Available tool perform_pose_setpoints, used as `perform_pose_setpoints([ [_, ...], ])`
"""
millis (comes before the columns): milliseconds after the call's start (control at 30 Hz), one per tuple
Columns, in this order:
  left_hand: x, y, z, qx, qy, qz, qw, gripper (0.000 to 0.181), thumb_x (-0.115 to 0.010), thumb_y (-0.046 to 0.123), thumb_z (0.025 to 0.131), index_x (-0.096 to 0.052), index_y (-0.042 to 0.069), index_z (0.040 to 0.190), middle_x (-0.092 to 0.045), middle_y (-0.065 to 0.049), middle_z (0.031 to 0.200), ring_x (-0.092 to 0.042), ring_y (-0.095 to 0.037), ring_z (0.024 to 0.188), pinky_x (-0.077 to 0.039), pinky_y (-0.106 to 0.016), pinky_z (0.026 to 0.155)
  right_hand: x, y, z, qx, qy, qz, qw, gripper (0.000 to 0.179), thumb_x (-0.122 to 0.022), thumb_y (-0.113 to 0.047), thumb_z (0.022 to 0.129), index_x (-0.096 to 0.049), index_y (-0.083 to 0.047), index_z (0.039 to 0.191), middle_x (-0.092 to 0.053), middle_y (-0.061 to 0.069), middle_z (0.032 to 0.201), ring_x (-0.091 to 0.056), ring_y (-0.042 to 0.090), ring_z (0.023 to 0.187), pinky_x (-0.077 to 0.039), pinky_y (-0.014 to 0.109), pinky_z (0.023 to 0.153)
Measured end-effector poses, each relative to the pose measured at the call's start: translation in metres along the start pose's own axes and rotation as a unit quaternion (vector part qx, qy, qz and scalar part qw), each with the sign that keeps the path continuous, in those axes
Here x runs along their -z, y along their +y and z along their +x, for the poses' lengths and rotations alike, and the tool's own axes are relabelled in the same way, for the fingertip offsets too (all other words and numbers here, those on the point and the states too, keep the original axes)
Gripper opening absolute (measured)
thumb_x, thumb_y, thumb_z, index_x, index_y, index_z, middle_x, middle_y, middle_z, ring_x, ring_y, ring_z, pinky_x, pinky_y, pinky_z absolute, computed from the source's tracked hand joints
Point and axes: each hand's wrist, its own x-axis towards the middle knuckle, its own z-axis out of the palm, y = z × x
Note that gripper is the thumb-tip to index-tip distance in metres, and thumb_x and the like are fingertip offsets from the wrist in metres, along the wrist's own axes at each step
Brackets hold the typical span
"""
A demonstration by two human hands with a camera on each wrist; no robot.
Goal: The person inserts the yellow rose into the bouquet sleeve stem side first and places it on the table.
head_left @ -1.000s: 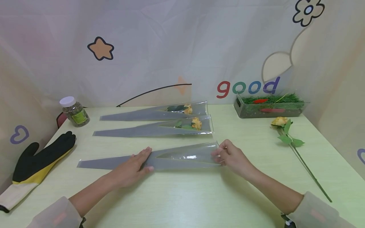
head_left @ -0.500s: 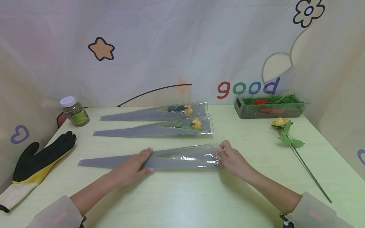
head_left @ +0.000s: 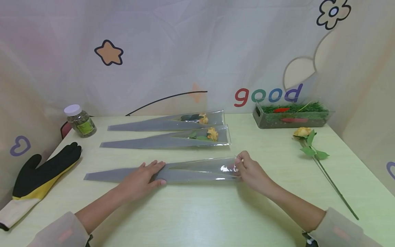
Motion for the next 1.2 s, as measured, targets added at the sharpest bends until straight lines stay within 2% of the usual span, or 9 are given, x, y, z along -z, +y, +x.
perform_pose_setpoints([
  [200, 0.001, 0.001, 0.001, -0.004, 0.017, 0.002, 0.9999, 0.062, -0.061, 0.038, 0.088, -0.043, 0.005, 0.138, -0.045, -0.012, 0.138, -0.034, -0.036, 0.128, -0.021, -0.051, 0.104, 0.0, 0.001, 0.001, 0.006, 0.007, 0.018, 0.9998, 0.011, -0.033, -0.009, 0.101, -0.034, -0.004, 0.092, -0.061, 0.024, 0.111, -0.062, 0.031, 0.089, -0.051, 0.037, 0.07],
  [333, 0.001, 0.003, 0.003, -0.011, 0.004, -0.007, 0.9999, 0.065, -0.062, 0.037, 0.088, -0.041, 0.002, 0.139, -0.042, -0.013, 0.14, -0.033, -0.034, 0.129, -0.021, -0.05, 0.105, -0.001, 0.002, 0.001, 0.013, 0.001, 0.041, 0.9991, 0.01, -0.03, -0.004, 0.099, -0.031, -0.004, 0.089, -0.061, 0.027, 0.11, -0.063, 0.035, 0.092, -0.052, 0.039, 0.071],
  [467, 0.001, 0.011, 0.008, -0.005, -0.014, -0.027, 0.9995, 0.069, -0.058, 0.044, 0.088, -0.036, 0.007, 0.143, -0.035, -0.01, 0.145, -0.03, -0.039, 0.129, -0.026, -0.052, 0.102, -0.001, 0.0, 0.001, 0.023, -0.003, 0.045, 0.9987, 0.01, -0.031, -0.004, 0.1, -0.032, -0.004, 0.09, -0.061, 0.027, 0.109, -0.063, 0.036, 0.092, -0.052, 0.04, 0.071],
  [667, 0.001, 0.034, 0.026, -0.012, -0.024, -0.048, 0.9985, 0.071, -0.053, 0.051, 0.088, -0.033, 0.014, 0.145, -0.031, -0.003, 0.147, -0.028, -0.036, 0.131, -0.028, -0.052, 0.1, -0.002, -0.003, 0.001, 0.024, -0.002, 0.037, 0.999, 0.011, -0.034, -0.007, 0.1, -0.033, -0.004, 0.09, -0.062, 0.026, 0.109, -0.064, 0.034, 0.091, -0.051, 0.04, 0.072],
  [867, -0.006, 0.066, 0.053, -0.059, -0.025, -0.074, 0.9951, 0.063, -0.057, 0.037, 0.091, -0.035, 0.01, 0.144, -0.034, -0.006, 0.146, -0.031, -0.038, 0.129, -0.027, -0.047, 0.103, -0.006, -0.006, 0.002, 0.026, -0.005, 0.033, 0.9991, 0.012, -0.039, -0.01, 0.1, -0.035, -0.004, 0.09, -0.063, 0.024, 0.108, -0.064, 0.032, 0.087, -0.051, 0.039, 0.07],
  [1000, -0.011, 0.084, 0.068, -0.083, -0.023, -0.081, 0.993, 0.06, -0.058, 0.034, 0.092, -0.038, 0.008, 0.141, -0.042, -0.009, 0.141, -0.04, -0.031, 0.125, -0.032, -0.042, 0.101, -0.008, -0.007, 0.003, 0.029, -0.004, 0.025, 0.9993, 0.012, -0.04, -0.011, 0.1, -0.036, -0.004, 0.091, -0.063, 0.023, 0.107, -0.065, 0.03, 0.085, -0.051, 0.037, 0.067],
  [1067, -0.012, 0.091, 0.074, -0.091, -0.02, -0.084, 0.9921, 0.056, -0.058, 0.032, 0.092, -0.041, 0.007, 0.139, -0.048, -0.008, 0.136, -0.048, -0.024, 0.119, -0.037, -0.038, 0.097, -0.008, -0.007, 0.003, 0.031, 0.0, 0.017, 0.9994, 0.013, -0.04, -0.012, 0.1, -0.036, -0.005, 0.091, -0.063, 0.023, 0.107, -0.065, 0.03, 0.085, -0.05, 0.036, 0.067],
  [1133, -0.014, 0.095, 0.079, -0.098, -0.017, -0.087, 0.9913, 0.053, -0.058, 0.03, 0.092, -0.044, 0.006, 0.138, -0.056, -0.008, 0.126, -0.057, -0.016, 0.099, -0.042, -0.034, 0.088, -0.007, -0.008, 0.002, 0.034, -0.001, 0.013, 0.9993, 0.012, -0.04, -0.011, 0.101, -0.036, -0.005, 0.091, -0.063, 0.023, 0.107, -0.065, 0.03, 0.085, -0.051, 0.036, 0.067],
  [1200, -0.015, 0.098, 0.083, -0.102, -0.014, -0.086, 0.991, 0.05, -0.058, 0.028, 0.092, -0.047, 0.006, 0.136, -0.065, -0.006, 0.105, -0.054, -0.011, 0.074, -0.043, -0.031, 0.08, -0.007, -0.008, 0.001, 0.035, -0.004, 0.014, 0.9993, 0.012, -0.039, -0.01, 0.1, -0.035, -0.005, 0.09, -0.063, 0.024, 0.107, -0.065, 0.031, 0.085, -0.051, 0.037, 0.068],
])
